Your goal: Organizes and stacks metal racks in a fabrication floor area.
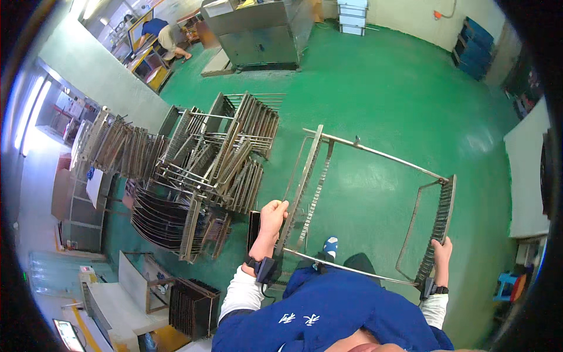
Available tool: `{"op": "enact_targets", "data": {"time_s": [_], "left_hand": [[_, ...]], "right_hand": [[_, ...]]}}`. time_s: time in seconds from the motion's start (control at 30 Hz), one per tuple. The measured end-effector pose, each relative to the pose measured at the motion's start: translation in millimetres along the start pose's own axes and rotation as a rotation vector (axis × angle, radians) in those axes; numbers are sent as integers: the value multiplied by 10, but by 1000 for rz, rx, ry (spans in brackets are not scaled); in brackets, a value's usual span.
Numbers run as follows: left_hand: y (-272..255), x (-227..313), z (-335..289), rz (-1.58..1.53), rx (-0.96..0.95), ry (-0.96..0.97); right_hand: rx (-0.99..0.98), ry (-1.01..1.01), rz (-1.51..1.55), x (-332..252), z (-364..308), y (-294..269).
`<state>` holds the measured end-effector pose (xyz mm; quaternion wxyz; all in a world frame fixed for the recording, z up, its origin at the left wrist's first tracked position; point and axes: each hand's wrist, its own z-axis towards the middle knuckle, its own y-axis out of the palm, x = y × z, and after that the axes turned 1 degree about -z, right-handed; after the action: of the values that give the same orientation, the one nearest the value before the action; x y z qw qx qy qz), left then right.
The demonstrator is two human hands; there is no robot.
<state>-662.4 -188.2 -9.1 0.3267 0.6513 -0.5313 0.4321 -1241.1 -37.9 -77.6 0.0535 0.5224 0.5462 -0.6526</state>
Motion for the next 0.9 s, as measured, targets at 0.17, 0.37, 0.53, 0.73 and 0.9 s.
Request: {"op": "enact_targets", "data": {"time_s": [0.17, 0.37, 0.53, 0.73, 0.9], "left_hand": [[62, -212, 543, 82, 97, 9], [161, -95, 1097, 181, 168, -60], [342, -28, 1770, 260, 256, -99], [452, -236, 2397, 259, 293, -213], [534, -760, 3065, 263, 307, -269]], "right_hand": [[-121, 49, -45, -103, 662, 335], [-240, 112, -84, -515, 1430, 761], [-271, 64, -213, -750, 2231, 1241], [-465, 132, -326, -963, 2822, 1712], [-545, 173, -352, -699, 3360, 2206]]}}
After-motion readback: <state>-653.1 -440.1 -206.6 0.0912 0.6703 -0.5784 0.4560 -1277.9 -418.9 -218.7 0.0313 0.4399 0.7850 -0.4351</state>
